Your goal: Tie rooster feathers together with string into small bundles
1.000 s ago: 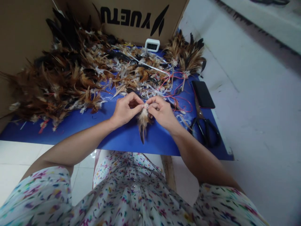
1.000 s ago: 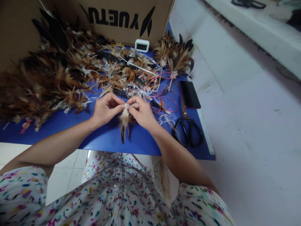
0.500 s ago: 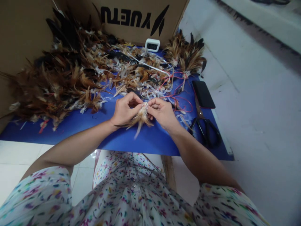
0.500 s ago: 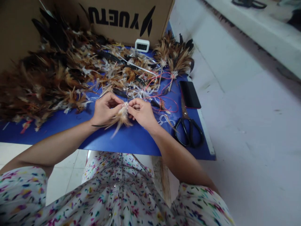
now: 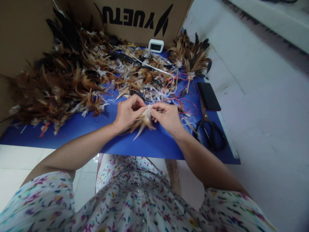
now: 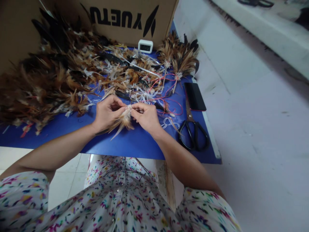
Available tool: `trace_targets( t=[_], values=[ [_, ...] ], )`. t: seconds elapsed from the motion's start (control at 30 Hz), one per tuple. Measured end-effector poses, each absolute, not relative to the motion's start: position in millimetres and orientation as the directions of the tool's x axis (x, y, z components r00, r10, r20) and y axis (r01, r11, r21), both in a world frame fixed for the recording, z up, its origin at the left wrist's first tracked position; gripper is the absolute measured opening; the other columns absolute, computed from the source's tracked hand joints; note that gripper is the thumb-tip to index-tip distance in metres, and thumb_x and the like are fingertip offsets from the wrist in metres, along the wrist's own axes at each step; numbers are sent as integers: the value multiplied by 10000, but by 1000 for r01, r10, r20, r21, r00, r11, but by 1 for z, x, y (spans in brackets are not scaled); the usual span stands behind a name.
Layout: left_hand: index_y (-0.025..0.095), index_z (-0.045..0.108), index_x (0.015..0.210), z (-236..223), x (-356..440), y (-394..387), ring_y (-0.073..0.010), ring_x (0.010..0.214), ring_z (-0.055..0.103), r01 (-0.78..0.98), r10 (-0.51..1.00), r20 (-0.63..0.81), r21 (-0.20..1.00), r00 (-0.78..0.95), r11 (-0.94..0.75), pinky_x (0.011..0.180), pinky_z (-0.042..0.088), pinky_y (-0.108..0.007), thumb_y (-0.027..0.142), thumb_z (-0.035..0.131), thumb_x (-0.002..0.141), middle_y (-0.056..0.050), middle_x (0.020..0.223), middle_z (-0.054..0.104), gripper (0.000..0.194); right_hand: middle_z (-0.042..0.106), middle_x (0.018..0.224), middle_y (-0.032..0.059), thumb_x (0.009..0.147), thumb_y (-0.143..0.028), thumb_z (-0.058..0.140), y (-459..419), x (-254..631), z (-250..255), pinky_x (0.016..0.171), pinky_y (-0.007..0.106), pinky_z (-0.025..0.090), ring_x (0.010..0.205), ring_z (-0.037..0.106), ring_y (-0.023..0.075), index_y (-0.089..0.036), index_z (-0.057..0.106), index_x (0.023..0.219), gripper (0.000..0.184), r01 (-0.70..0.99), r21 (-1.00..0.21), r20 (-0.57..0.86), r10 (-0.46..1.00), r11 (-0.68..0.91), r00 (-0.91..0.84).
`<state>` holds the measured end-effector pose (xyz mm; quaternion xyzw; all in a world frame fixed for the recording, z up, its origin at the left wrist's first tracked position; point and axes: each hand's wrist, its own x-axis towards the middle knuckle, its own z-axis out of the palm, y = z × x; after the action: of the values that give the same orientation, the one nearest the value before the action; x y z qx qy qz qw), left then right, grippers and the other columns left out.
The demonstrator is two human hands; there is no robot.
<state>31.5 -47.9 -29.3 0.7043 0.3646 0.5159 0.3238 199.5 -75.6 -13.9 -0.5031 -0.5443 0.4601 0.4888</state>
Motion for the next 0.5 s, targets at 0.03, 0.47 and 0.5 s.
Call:
trace_targets(
  t=[0.03,0.47,0.5],
  values=[
    [178,585,786,-29,32,-48,-92,622,636,169,852,483,839,203,-516,582,504,-201,336,748,790,18,715,684,227,599,548,-33,697,-302,716,-76,200,-13,433,217,439,451,497,77,-162,715,768,157,106,-992,72,997,74,-22],
    [182,549,790,-24,34,-51,-103,643,650,119,861,453,865,231,-487,605,530,-216,358,746,793,10,726,682,264,611,605,-27,717,-248,658,-78,200,-11,516,233,413,517,482,79,-180,690,704,76,243,-942,234,972,232,-19],
    [183,548,793,-24,34,-51,-100,636,648,116,854,464,859,234,-499,596,525,-211,354,740,798,12,724,680,257,611,602,-27,718,-245,656,-78,200,-11,521,232,409,524,485,81,-180,686,695,75,249,-937,248,969,244,-16]
  ],
)
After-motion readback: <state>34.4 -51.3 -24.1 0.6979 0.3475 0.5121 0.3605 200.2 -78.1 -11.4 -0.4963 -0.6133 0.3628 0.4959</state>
